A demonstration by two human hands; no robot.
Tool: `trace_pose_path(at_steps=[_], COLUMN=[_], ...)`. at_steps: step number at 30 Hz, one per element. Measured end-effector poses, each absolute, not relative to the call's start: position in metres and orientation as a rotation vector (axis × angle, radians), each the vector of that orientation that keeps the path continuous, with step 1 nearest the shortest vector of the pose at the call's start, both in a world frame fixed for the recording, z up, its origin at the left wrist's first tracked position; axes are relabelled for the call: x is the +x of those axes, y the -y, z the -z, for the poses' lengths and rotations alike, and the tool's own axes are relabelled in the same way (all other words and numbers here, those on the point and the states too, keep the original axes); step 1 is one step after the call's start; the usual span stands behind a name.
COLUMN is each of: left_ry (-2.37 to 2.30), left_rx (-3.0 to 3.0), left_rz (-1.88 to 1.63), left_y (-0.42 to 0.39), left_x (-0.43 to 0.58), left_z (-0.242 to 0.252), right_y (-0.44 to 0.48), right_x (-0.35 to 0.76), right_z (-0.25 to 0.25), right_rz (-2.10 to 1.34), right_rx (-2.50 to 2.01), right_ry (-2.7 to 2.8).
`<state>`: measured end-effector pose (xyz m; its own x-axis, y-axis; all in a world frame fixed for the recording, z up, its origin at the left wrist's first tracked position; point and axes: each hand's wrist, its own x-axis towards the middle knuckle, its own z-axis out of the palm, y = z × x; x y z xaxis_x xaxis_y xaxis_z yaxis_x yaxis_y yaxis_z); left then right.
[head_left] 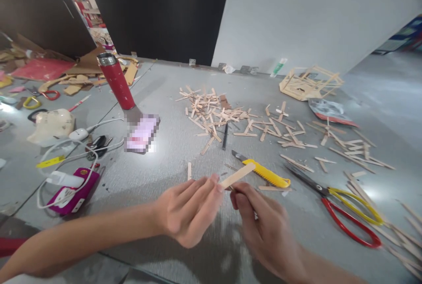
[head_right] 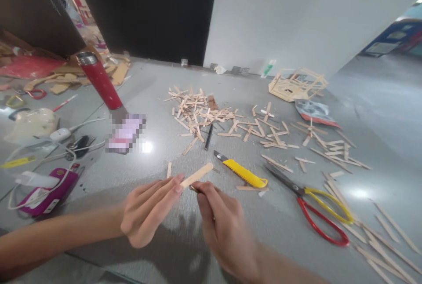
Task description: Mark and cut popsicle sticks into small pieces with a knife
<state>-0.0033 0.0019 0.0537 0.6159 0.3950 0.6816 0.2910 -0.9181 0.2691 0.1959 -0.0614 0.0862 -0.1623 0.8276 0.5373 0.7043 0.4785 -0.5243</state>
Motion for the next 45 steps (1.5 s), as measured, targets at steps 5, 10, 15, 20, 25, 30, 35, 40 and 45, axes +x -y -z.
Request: trace_pose_path(at_steps=[5,10,15,20,25,30,35,40,45], left_ry=[-0.521,-0.896,-0.993,-1.015,-0.994,-1.007,-0.982,-0.992,-0.984], left_rx=[2.683,1.915,1.480,1.451,1.478,1.568,1.517,1.471,1.438], left_rz=[-1.533,-0.892,-0.390,-0.149,-0.140,-0.195,-0.165,-0.155,-0.169], left_y=[-0.001,-0.004,-0.027,-0.037,-0.031,-0.028,-0.032,-0.033,-0.031], left_x=[0.006,0.015,0.017,0.019,0.021,0.021,0.022,0.024,0.024], left_z=[-0.066,-0.074,-0.071,-0.058,-0.051,-0.045,-0.044,-0.049,-0.048], right_y=[0.060,0.052,0.050,0.056,0.058,0.063,0.063,0.059,0.059], right_x=[0.198,0.209,0.224,0.225,0.220,0.222,0.223,0.222,0.222], right_z=[-0.094,-0.089,-0.064,-0.041,-0.028,-0.023,-0.027,-0.029,-0.030], right_rz=[-0.596,-0.805,-0.401,-0.238,-0.243,-0.270,-0.371,-0.421,-0.443], right_rx=[-1.395,-1.578,-1.709,-1.754,-1.776,-1.754,-1.824,-1.844,-1.848], right_ry=[1.804,1.771,2.062,2.303,2.316,2.269,2.340,2.357,2.377])
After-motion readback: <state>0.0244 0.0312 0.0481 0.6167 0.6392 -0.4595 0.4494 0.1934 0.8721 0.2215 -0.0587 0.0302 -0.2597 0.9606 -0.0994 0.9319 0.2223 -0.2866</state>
